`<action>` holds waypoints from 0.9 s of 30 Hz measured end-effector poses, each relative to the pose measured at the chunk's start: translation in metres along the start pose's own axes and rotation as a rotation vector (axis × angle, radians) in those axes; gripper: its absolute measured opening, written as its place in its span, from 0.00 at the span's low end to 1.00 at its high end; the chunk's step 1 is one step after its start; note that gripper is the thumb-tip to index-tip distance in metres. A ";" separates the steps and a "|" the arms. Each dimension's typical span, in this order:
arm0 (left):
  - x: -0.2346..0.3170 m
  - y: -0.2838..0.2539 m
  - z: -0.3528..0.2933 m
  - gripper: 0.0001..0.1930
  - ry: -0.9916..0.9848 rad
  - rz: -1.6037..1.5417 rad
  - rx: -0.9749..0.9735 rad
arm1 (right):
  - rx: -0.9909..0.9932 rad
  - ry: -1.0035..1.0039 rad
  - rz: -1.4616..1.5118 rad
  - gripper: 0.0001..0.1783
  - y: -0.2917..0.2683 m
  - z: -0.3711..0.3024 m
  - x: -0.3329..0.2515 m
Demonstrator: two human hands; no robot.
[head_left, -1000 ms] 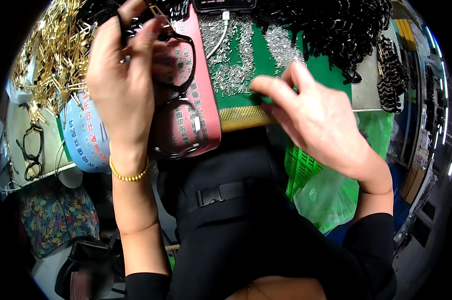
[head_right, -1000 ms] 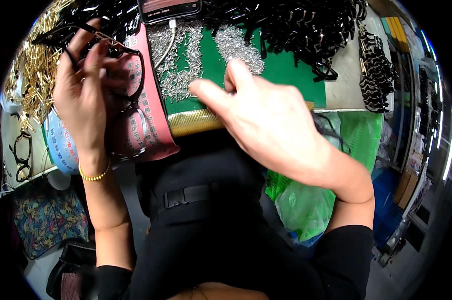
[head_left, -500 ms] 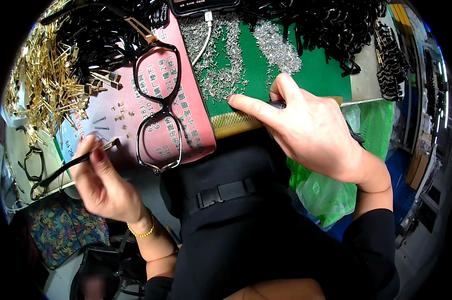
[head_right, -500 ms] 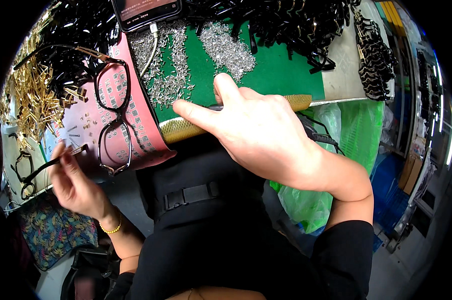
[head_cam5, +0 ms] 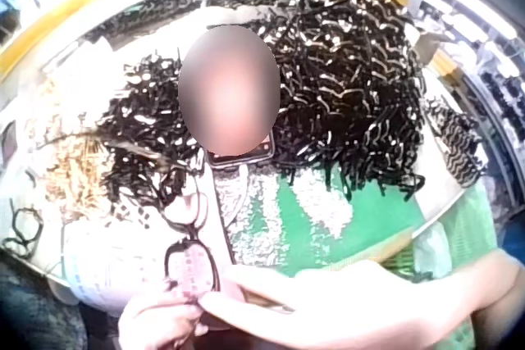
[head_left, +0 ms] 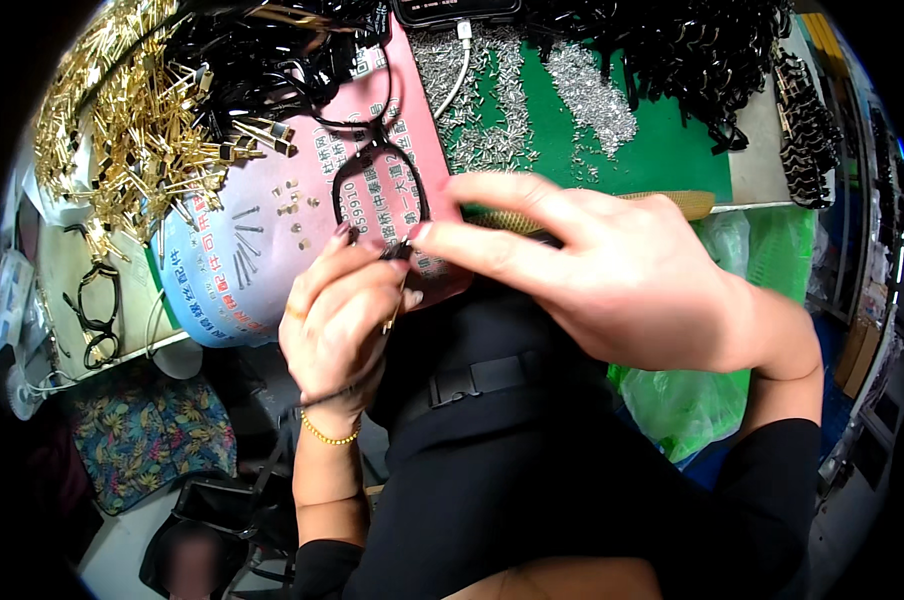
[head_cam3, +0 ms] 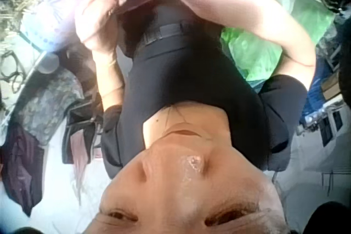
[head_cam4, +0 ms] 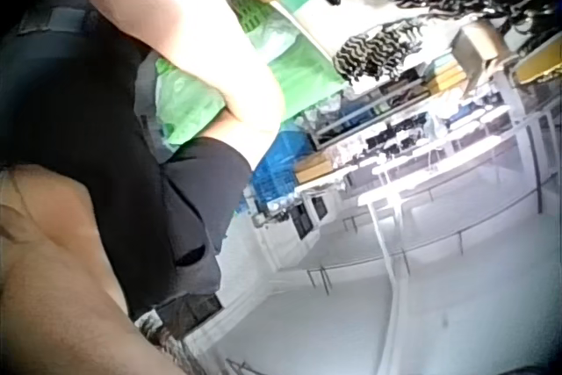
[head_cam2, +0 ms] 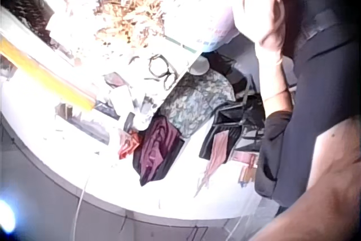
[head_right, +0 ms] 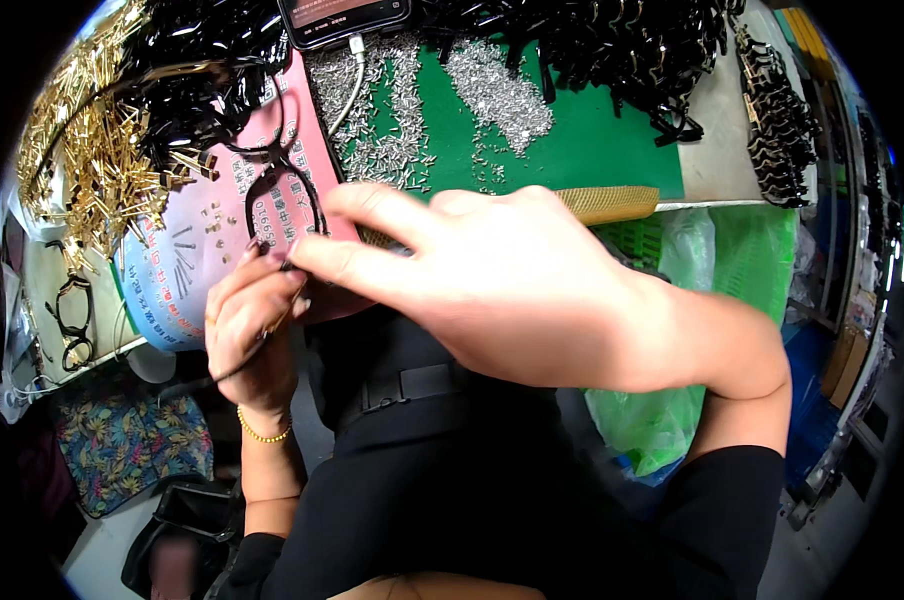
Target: The person assembles eyeglasses by attaching black temple arms to eyeglass frames using a small screwdriver. They repeatedly pick up temple arms and frames, align the hinge, and tighten the screw before placing the assembled glasses aside.
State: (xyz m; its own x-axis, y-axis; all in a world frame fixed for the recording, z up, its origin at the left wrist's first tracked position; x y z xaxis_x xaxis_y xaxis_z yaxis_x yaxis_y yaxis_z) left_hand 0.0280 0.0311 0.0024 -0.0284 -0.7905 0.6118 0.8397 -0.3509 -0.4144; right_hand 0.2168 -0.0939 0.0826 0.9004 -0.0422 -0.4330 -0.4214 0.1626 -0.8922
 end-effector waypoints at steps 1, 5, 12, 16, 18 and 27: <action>-0.003 0.004 0.002 0.16 -0.040 -0.021 0.001 | -0.046 -0.048 -0.011 0.39 0.002 0.003 0.000; -0.008 0.004 0.002 0.14 -0.184 -0.193 0.068 | -0.019 -0.122 -0.007 0.39 0.015 0.004 0.013; -0.007 0.005 0.004 0.15 -0.176 -0.120 0.070 | -0.033 -0.104 0.042 0.36 0.019 0.007 0.018; -0.002 0.004 0.017 0.14 -0.010 -0.010 -0.029 | -0.091 -0.091 0.057 0.34 0.016 0.011 0.018; -0.002 0.003 0.027 0.14 -0.020 -0.005 -0.124 | -0.098 -0.085 0.062 0.33 0.016 0.012 0.019; -0.014 0.000 0.027 0.16 -0.080 -0.120 -0.176 | -0.090 -0.111 0.023 0.32 0.017 0.013 0.019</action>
Point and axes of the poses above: each hand's wrist, its own z-axis towards the middle knuckle, its own y-axis out of the palm, x = y × z, the point moved 2 cm from there along z, towards the middle knuckle, and after that the axes turned 15 degrees about x, right-handed, at the moved point
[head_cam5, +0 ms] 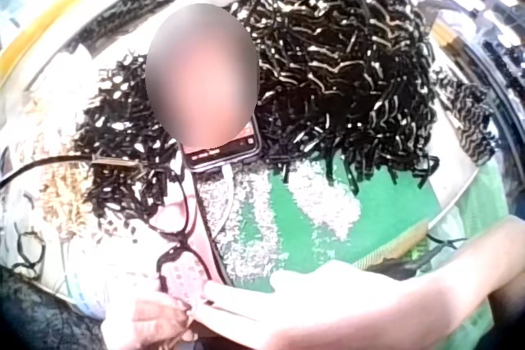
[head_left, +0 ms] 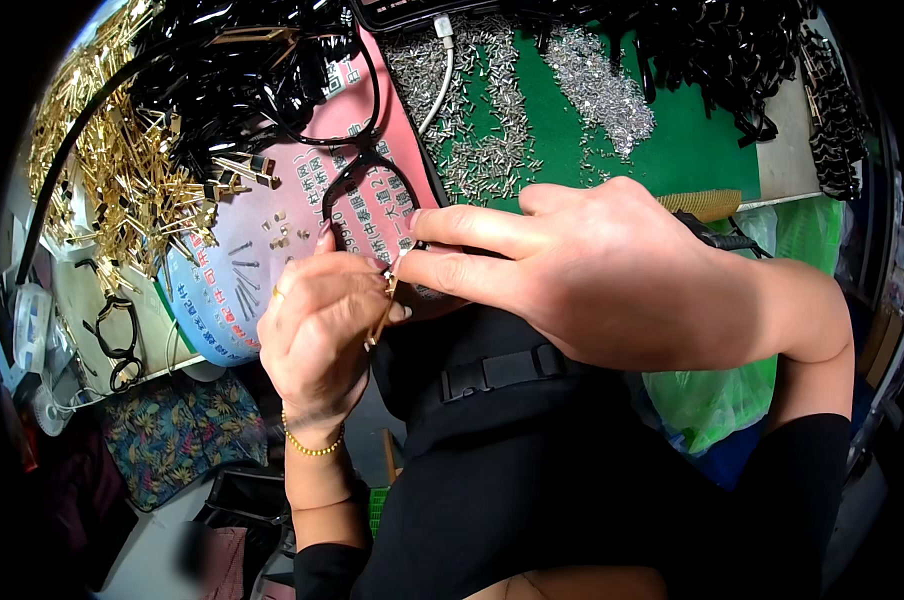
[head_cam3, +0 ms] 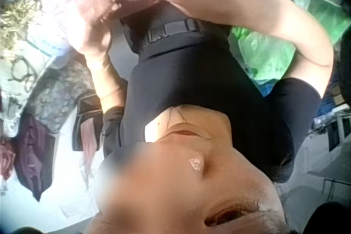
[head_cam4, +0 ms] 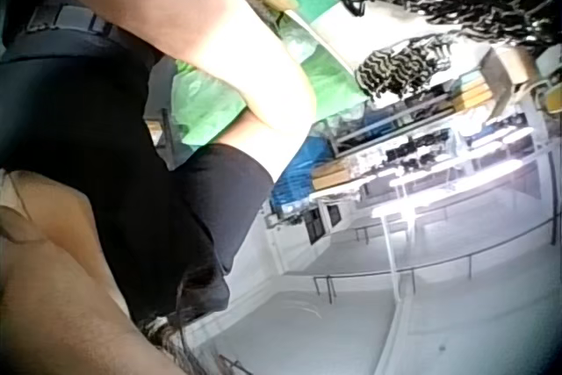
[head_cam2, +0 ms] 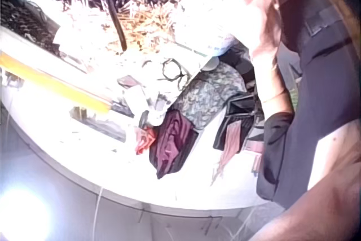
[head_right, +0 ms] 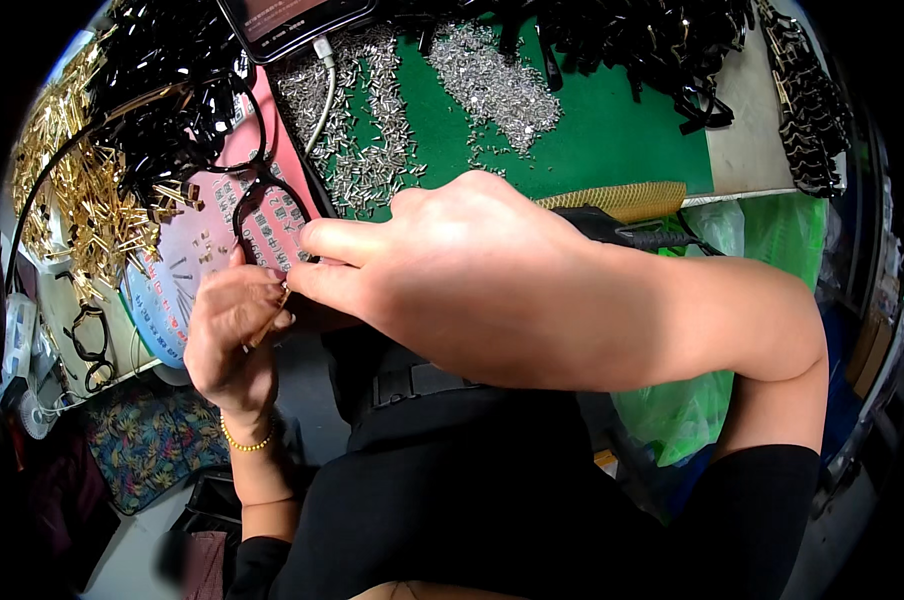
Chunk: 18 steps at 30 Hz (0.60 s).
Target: The person assembles eyeglasses by attaching black temple arms to eyeglass frames using a small screwdriver. They repeatedly pick up temple arms and frames, align the hinge, and tighten the screw before placing the assembled glasses aside.
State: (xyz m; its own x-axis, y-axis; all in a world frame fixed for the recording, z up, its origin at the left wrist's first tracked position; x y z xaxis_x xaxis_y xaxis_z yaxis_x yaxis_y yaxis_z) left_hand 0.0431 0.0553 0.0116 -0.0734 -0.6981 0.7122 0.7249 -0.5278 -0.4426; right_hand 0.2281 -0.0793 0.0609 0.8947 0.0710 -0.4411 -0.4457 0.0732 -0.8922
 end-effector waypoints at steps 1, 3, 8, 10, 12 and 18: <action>-0.001 0.000 -0.006 0.17 0.028 0.013 0.024 | 0.005 -0.004 -0.012 0.32 0.000 0.000 -0.001; -0.001 0.001 -0.007 0.17 0.046 0.032 0.033 | 0.015 -0.015 -0.037 0.31 0.002 0.000 -0.002; -0.001 -0.002 -0.009 0.16 -0.015 0.022 0.017 | 0.199 -0.160 -0.331 0.26 0.015 -0.003 -0.007; -0.004 -0.001 -0.016 0.16 -0.052 -0.020 0.079 | 0.291 -0.202 -0.412 0.25 0.024 -0.002 -0.008; -0.007 -0.001 -0.021 0.16 -0.060 -0.048 0.105 | 0.335 -0.212 -0.428 0.25 0.028 -0.002 -0.009; -0.007 0.005 -0.019 0.14 0.017 0.157 0.139 | 0.369 -0.205 -0.384 0.18 0.022 -0.005 -0.008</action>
Point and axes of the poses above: each hand's wrist, its own z-axis towards the middle knuckle, its own y-axis out of the palm, x = y × z, the point moved 2 cm from there along z, towards the middle knuckle, and after that the axes turned 15 degrees about x, right-handed, at the moved point
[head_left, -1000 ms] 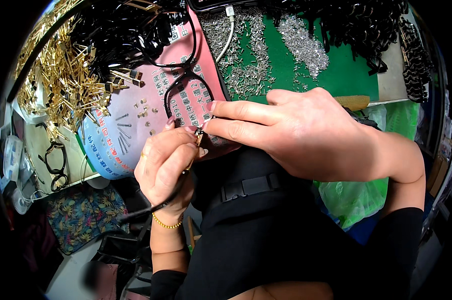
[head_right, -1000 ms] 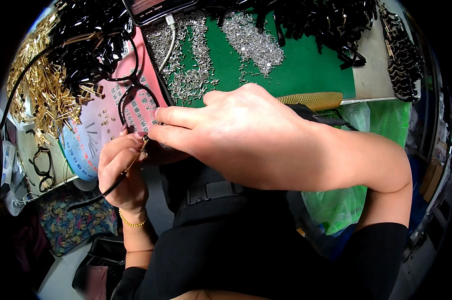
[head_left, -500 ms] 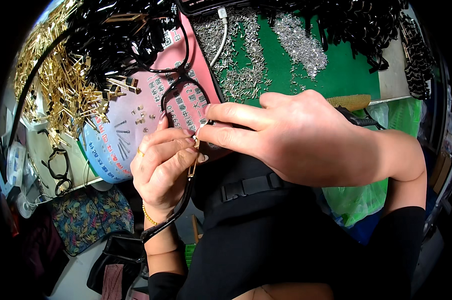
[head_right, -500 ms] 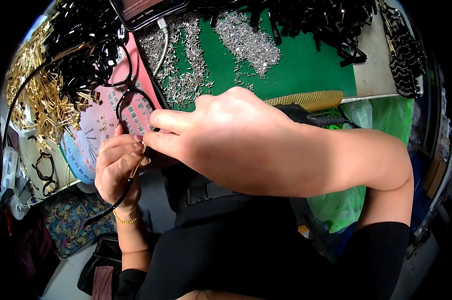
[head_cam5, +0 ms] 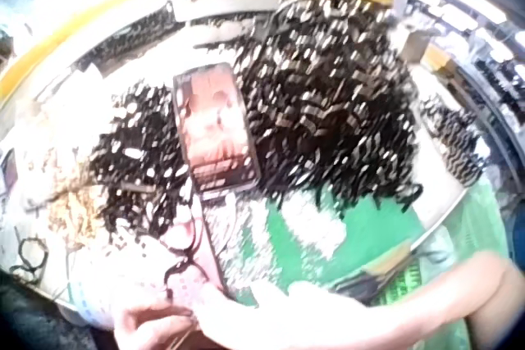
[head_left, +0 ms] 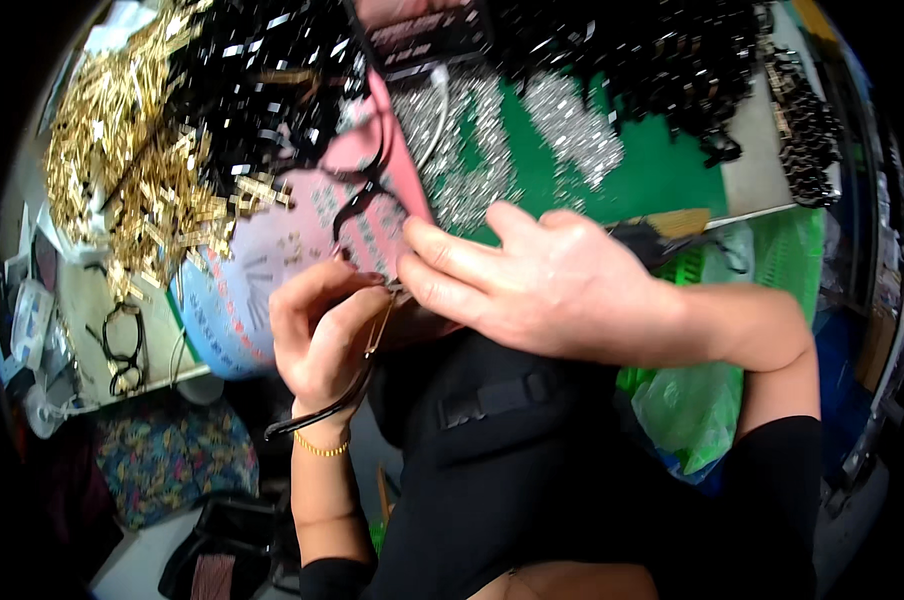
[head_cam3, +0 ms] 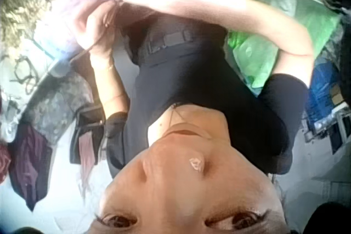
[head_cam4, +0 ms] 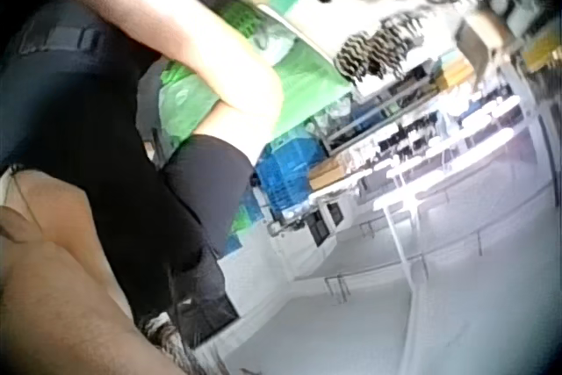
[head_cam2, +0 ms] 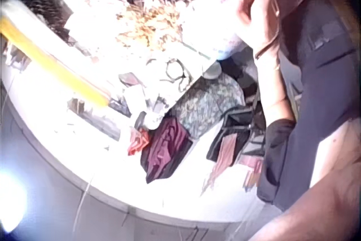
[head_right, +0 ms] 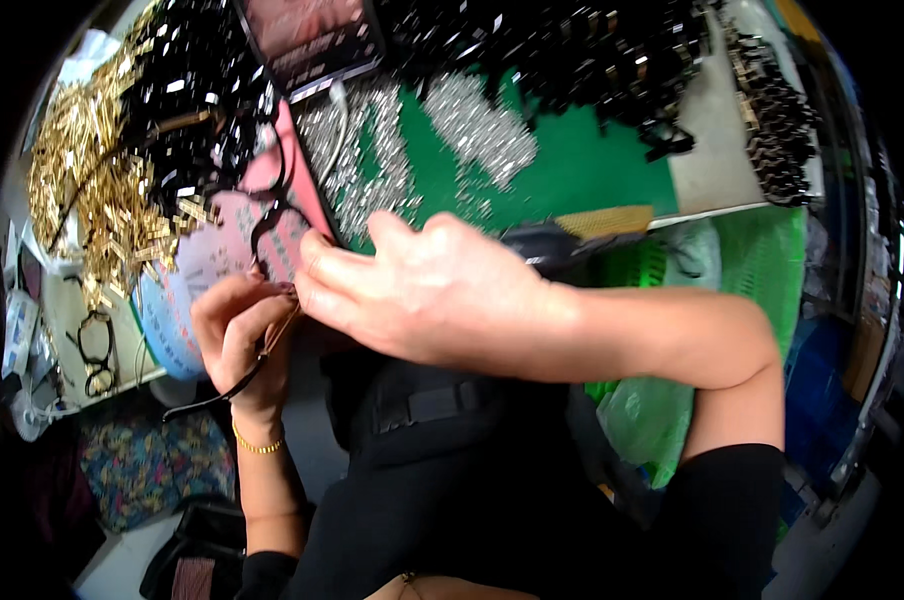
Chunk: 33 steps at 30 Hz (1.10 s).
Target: The person assembles eyeglasses by attaching black temple arms to eyeglass frames using a small screwdriver. They repeatedly pick up temple arms and frames, align the hinge, and tighten the screw before placing the assembled glasses aside.
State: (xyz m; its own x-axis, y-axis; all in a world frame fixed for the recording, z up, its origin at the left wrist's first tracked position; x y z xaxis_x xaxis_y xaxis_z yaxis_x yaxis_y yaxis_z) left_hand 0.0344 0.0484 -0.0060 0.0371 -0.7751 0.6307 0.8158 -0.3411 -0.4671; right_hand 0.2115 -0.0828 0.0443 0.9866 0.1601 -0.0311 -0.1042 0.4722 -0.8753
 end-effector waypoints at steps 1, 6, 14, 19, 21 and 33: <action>0.004 0.003 0.002 0.14 0.002 0.005 -0.001 | 0.014 0.070 0.021 0.15 -0.009 -0.002 0.004; 0.006 0.002 0.005 0.11 0.117 0.028 0.132 | 0.005 0.409 -0.240 0.14 -0.048 -0.012 0.069; 0.059 -0.060 0.065 0.13 -0.367 0.431 0.219 | -0.061 0.281 -0.452 0.17 -0.025 0.012 0.115; -0.023 -0.135 0.066 0.17 -0.646 0.836 0.295 | 0.092 0.341 -0.363 0.08 -0.033 0.012 0.116; -0.048 -0.154 0.056 0.18 -0.412 1.201 0.375 | 0.183 0.332 -0.347 0.06 -0.039 0.012 0.107; -0.075 -0.123 0.074 0.11 -0.191 0.658 0.302 | 0.082 1.067 0.428 0.06 -0.083 -0.045 0.042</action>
Point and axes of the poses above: each hand's wrist, its own z-axis towards the middle knuckle, its own y-axis out of the palm, x = y × z, the point moved 2 cm from there along z, towards the middle knuckle, and after that the axes turned 15 degrees about x, right-handed, at the moved point
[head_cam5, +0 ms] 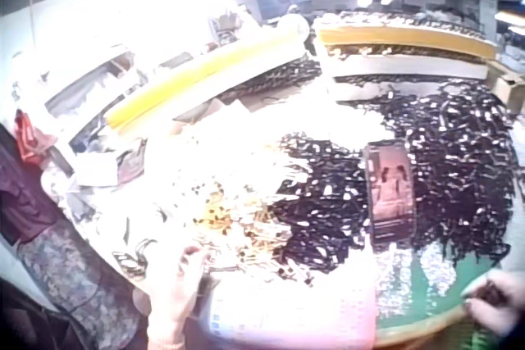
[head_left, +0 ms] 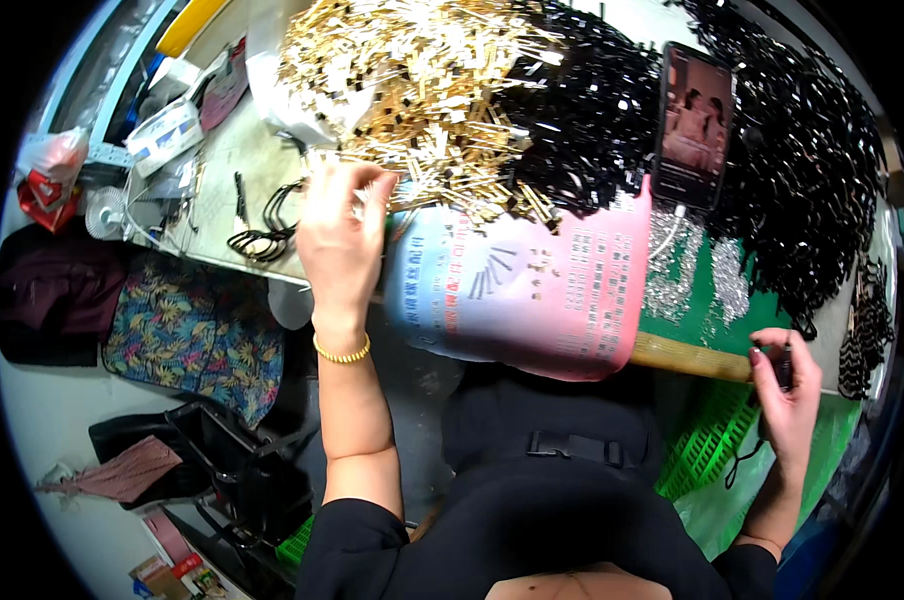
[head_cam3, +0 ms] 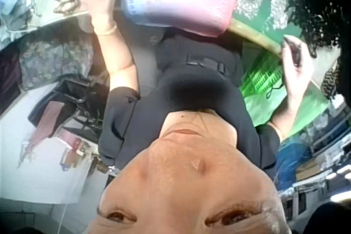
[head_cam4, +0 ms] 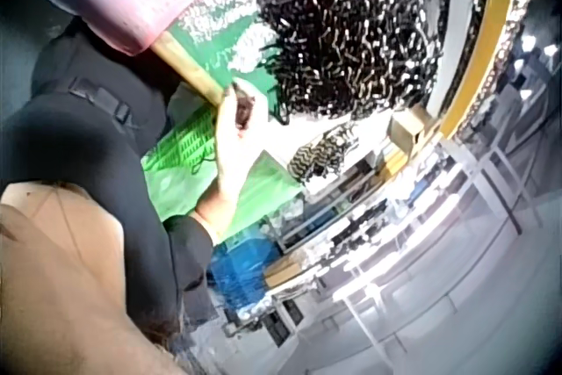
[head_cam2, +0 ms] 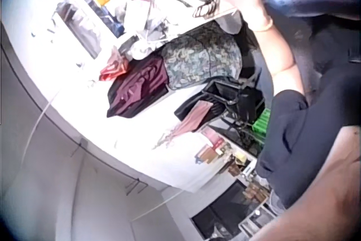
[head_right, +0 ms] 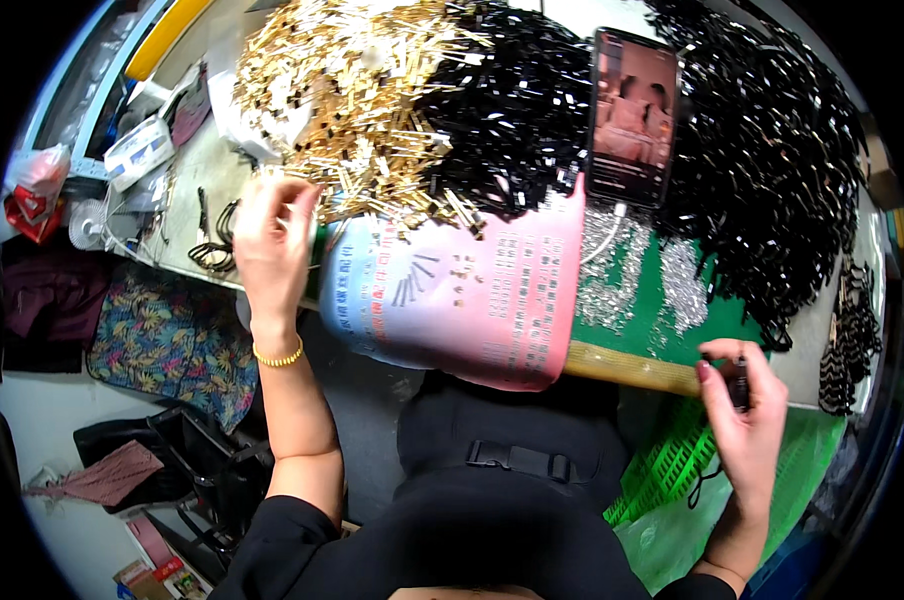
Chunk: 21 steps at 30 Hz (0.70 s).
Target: The person assembles eyeglasses by attaching black temple arms to eyeglass frames using a small screwdriver. They repeatedly pick up temple arms and frames, align the hinge, and tighten the screw before placing the assembled glasses aside.
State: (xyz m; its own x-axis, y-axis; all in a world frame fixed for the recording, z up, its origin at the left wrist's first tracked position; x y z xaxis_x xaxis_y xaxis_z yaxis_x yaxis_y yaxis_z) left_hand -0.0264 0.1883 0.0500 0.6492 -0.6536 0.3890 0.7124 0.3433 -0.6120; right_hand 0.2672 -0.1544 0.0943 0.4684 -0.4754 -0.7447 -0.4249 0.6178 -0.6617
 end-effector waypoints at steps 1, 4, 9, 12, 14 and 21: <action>0.016 0.007 -0.003 0.11 -0.142 -0.039 -0.148 | -0.033 0.035 0.015 0.06 0.001 -0.003 0.001; 0.008 0.020 -0.007 0.10 0.057 -0.010 -0.170 | -0.103 0.020 0.065 0.06 0.012 -0.006 -0.001; 0.022 0.014 0.006 0.06 -0.122 0.021 -0.140 | -0.202 0.038 0.134 0.06 0.007 -0.009 0.003; 0.047 -0.002 0.007 0.07 -0.202 -0.331 -0.078 | -0.215 0.024 0.180 0.06 -0.001 -0.011 0.002; 0.087 -0.009 -0.005 0.05 0.015 -0.217 -0.238 | -0.234 0.009 0.218 0.07 0.002 -0.012 0.004; 0.132 0.034 -0.058 0.04 0.139 -0.433 -0.372 | -0.367 -0.043 0.306 0.10 0.019 -0.018 0.011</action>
State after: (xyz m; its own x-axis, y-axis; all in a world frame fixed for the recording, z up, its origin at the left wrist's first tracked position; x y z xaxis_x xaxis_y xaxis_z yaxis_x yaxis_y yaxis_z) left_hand 0.0679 0.0744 0.0408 0.2611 -0.7726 0.5788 0.7471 -0.2179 -0.6280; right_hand 0.2500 -0.1591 0.0721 0.3080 -0.2751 -0.9107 -0.7901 0.4593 -0.4059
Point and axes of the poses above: each hand's wrist, its own z-axis towards the middle knuckle, its own y-axis out of the palm, x = y × z, the point moved 2 cm from there along z, towards the middle knuckle, and after that the axes turned 15 degrees about x, right-handed, at the moved point
